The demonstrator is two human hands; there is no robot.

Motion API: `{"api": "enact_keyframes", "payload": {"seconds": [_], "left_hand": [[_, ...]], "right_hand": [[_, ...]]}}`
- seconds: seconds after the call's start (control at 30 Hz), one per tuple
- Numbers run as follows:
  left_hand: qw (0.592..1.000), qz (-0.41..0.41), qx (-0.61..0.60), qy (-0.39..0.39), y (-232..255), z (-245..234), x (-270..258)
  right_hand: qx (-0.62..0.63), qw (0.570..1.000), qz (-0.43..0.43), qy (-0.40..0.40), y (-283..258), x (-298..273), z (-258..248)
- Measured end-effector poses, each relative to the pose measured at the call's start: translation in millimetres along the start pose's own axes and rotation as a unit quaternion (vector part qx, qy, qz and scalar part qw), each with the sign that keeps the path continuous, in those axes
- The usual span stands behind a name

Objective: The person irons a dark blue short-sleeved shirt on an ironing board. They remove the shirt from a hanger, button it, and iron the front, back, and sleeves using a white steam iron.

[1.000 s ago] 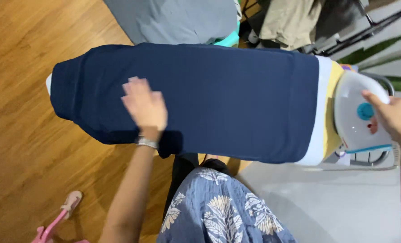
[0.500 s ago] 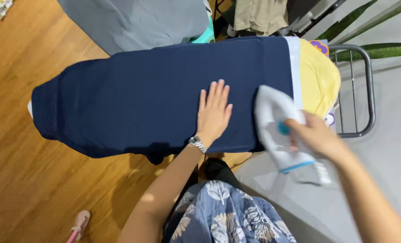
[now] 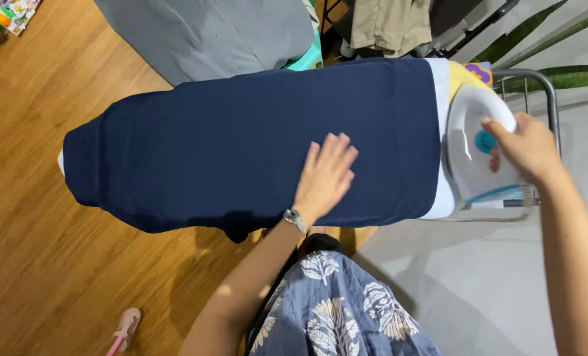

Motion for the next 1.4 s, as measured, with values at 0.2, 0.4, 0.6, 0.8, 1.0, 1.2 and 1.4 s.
{"api": "enact_keyframes", "payload": {"seconds": [0.2,0.4,0.6,0.8,1.0,1.2,1.4], "left_hand": [[0.980,0.193,-0.053,0.002,68,15,-20],[0.969,0.215,-0.122,0.009,70,5,-43],[0.986,0.122,-0.107,0.045,11,-20,-80],[0.985,-0.060,-0.015,0.163,-94,-93,-133],[0.922,-0.247,0.029,0.297,-243,-133,-230],[0.837,-0.473,0.088,0.261,-350,-154,-282],[0.758,-0.558,-0.008,0.337,-395,-138,-334]], "right_hand": [[0.129,0.991,0.035,-0.019,3,-12,-19],[0.184,0.981,0.006,-0.059,-19,2,-7],[0.040,0.999,-0.011,-0.009,-14,8,-10],[-0.001,0.914,-0.255,0.317,-40,-91,-36],[-0.075,0.980,-0.120,0.142,-24,-112,93],[-0.050,0.954,-0.129,0.265,10,-103,135],[-0.009,0.951,-0.076,0.301,70,-74,149]]}}
Point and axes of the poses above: each hand's wrist, its own x-axis towards the middle knuckle, its own z-axis out of the palm, y = z × x, the point moved 10 cm from there along x, towards the middle knuckle, and after that the axes turned 8 degrees about z, right-handed, at the moved point
